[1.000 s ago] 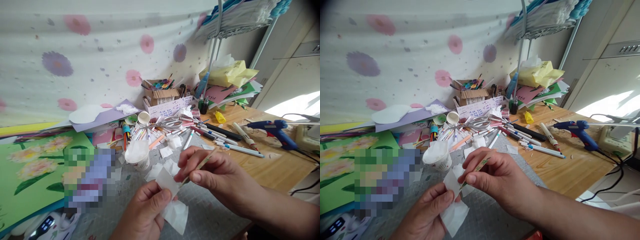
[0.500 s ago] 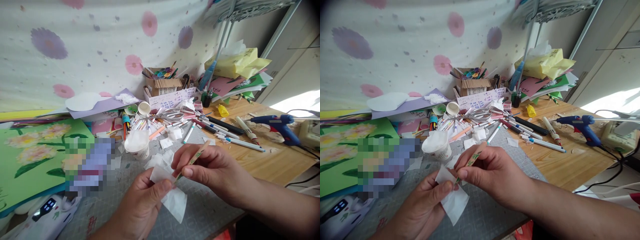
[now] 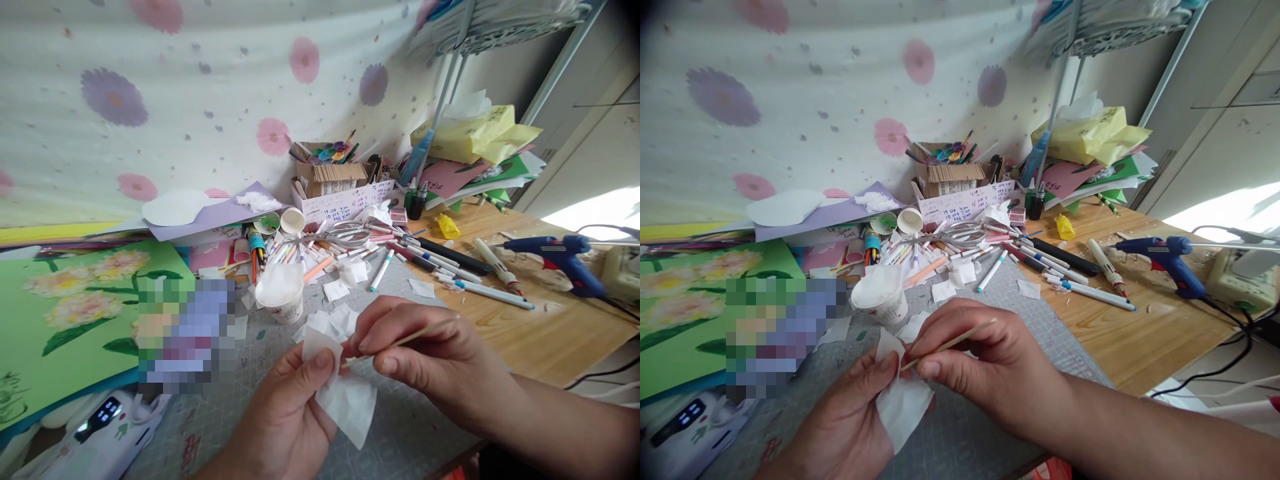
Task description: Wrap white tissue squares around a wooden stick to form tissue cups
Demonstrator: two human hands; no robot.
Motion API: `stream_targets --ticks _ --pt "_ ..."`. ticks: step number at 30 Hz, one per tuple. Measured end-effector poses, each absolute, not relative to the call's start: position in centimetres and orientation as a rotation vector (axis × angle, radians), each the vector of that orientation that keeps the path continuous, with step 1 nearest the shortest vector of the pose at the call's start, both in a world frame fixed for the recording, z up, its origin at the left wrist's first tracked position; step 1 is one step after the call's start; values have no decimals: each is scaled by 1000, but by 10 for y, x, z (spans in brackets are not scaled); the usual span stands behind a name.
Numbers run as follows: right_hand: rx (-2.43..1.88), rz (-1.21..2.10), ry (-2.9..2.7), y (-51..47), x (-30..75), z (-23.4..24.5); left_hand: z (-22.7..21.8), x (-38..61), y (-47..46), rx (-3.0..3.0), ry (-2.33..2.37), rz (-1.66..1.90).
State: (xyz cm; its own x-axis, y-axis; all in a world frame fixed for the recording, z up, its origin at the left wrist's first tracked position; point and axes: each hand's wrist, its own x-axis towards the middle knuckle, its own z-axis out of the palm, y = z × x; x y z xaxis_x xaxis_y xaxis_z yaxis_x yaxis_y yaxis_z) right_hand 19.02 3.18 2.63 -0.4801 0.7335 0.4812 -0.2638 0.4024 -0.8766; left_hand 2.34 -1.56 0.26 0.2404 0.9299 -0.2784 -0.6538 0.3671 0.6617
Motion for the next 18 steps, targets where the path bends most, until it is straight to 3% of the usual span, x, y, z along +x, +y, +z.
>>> stream_targets --ticks 18 --pt "-359 1070 -1799 32 189 28 2 27 -19 214 552 1190"
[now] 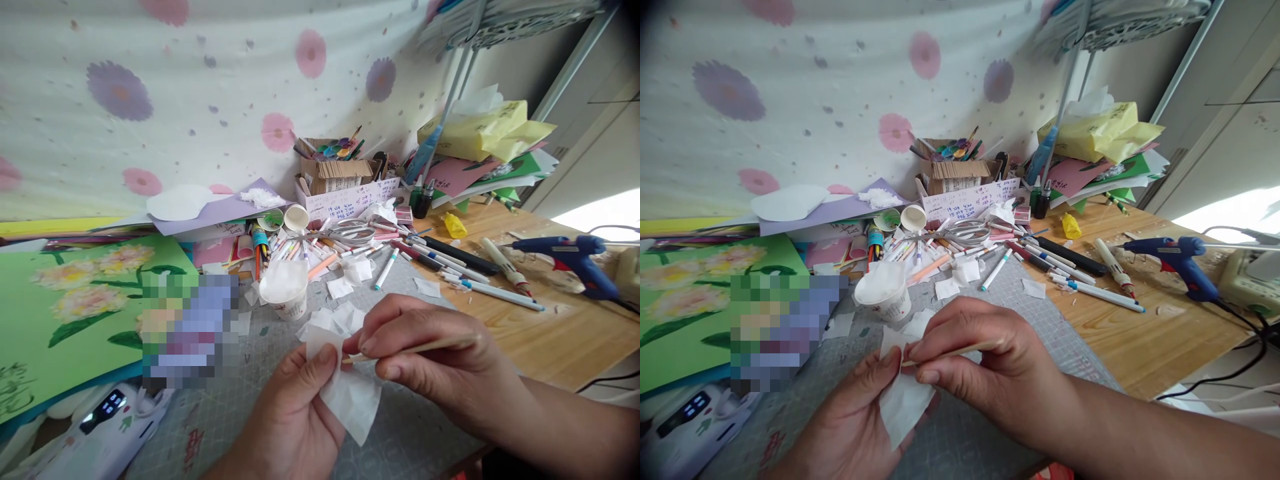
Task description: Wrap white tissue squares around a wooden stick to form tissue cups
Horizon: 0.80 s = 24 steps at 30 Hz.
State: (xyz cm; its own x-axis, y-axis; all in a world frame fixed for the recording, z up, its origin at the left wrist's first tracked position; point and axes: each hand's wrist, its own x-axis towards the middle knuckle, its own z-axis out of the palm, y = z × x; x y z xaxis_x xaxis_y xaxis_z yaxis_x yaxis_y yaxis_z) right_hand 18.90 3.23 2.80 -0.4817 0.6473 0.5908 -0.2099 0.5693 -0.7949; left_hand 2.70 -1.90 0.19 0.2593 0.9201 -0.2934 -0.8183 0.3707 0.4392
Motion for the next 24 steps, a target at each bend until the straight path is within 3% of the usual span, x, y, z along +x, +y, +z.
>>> stream_targets --ticks 24 --pt "-352 1001 -1836 32 190 30 6 28 -17 316 586 1183"
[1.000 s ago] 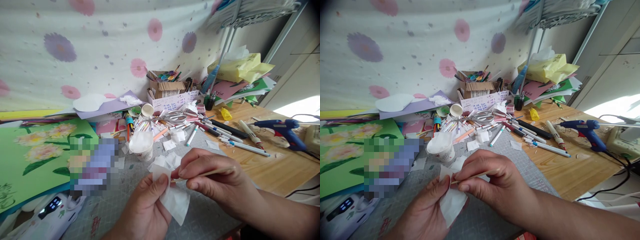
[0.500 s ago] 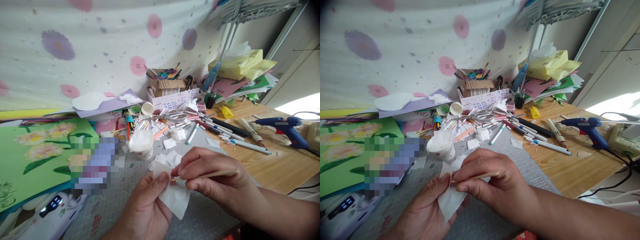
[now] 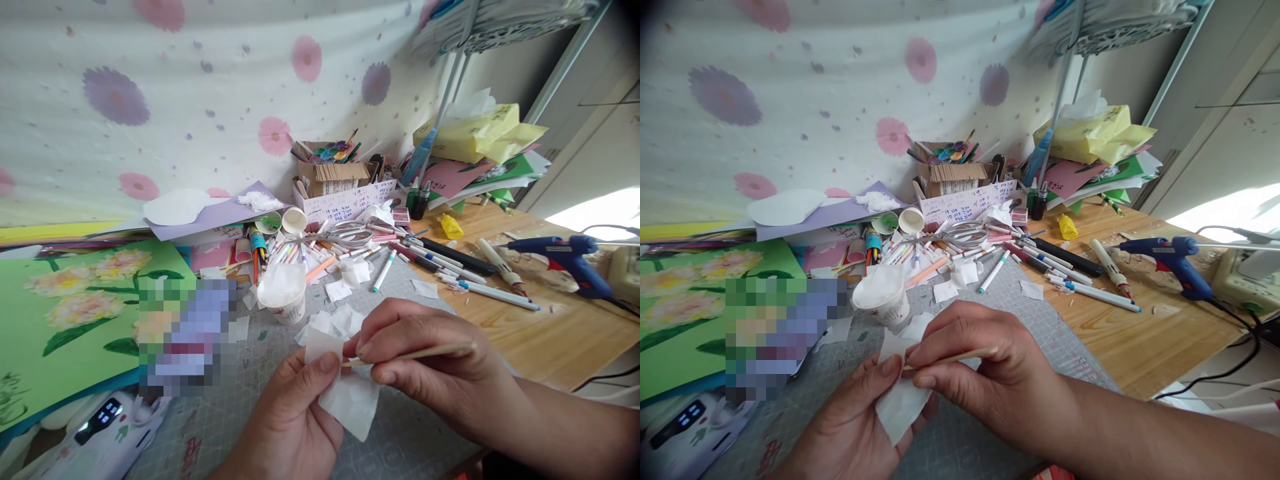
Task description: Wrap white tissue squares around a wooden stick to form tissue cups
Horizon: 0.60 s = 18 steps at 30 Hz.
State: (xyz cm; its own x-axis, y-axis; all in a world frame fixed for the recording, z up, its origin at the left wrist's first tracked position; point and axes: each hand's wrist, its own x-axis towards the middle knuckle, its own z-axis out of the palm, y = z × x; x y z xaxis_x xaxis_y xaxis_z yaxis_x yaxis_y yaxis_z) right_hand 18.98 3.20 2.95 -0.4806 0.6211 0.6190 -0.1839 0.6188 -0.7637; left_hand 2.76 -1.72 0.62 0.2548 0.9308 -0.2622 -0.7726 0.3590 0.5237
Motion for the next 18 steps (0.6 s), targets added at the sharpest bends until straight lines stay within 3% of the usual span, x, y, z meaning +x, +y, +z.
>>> stream_targets --ticks 18 --pt "-367 920 -1862 29 189 31 6 30 -15 367 553 1188"
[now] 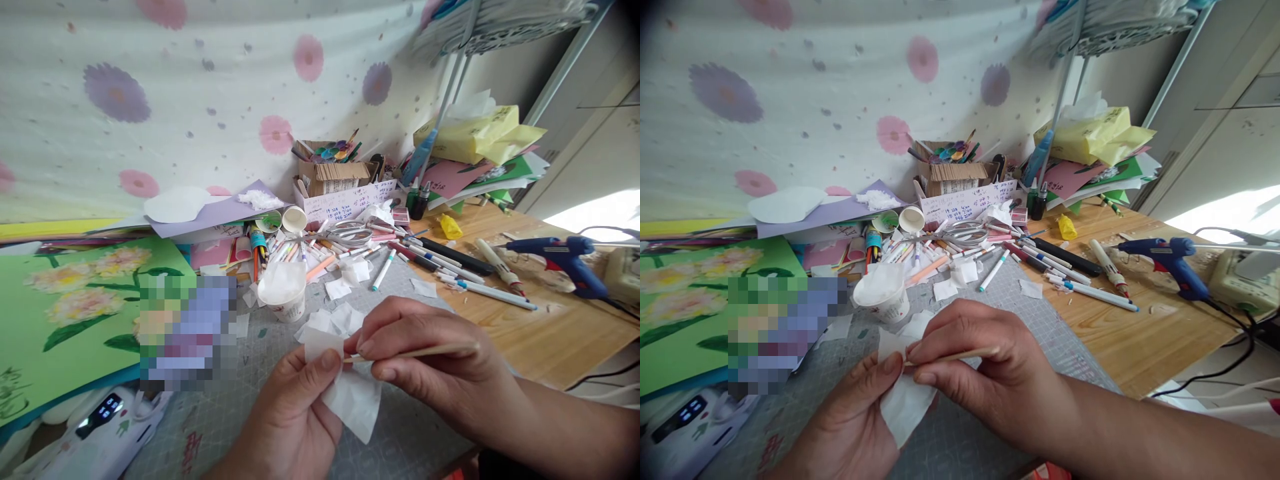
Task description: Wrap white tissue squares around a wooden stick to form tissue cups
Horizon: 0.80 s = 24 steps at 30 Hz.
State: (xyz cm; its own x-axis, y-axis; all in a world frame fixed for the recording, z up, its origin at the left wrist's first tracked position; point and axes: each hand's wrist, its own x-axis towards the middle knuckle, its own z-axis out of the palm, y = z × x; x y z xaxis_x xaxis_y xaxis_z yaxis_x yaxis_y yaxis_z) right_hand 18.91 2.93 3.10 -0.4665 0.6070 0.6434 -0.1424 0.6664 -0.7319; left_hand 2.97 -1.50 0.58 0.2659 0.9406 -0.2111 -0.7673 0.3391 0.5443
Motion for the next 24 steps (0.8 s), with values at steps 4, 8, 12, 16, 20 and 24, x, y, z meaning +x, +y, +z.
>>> stream_targets --ticks 4,8,12,16,20,24 --pt "-350 873 -1864 30 189 31 7 30 -16 353 593 1185" --pt "-345 856 -1899 29 190 33 6 30 -17 347 613 1168" --pt "-340 854 -1921 27 192 33 4 29 -17 365 618 1190" --pt "-353 821 -1938 27 192 31 3 30 -17 375 602 1198" --pt "-369 783 -1944 27 191 31 3 31 -19 392 602 1181" --pt "-381 784 -1941 26 189 30 4 32 -21 431 646 1175"
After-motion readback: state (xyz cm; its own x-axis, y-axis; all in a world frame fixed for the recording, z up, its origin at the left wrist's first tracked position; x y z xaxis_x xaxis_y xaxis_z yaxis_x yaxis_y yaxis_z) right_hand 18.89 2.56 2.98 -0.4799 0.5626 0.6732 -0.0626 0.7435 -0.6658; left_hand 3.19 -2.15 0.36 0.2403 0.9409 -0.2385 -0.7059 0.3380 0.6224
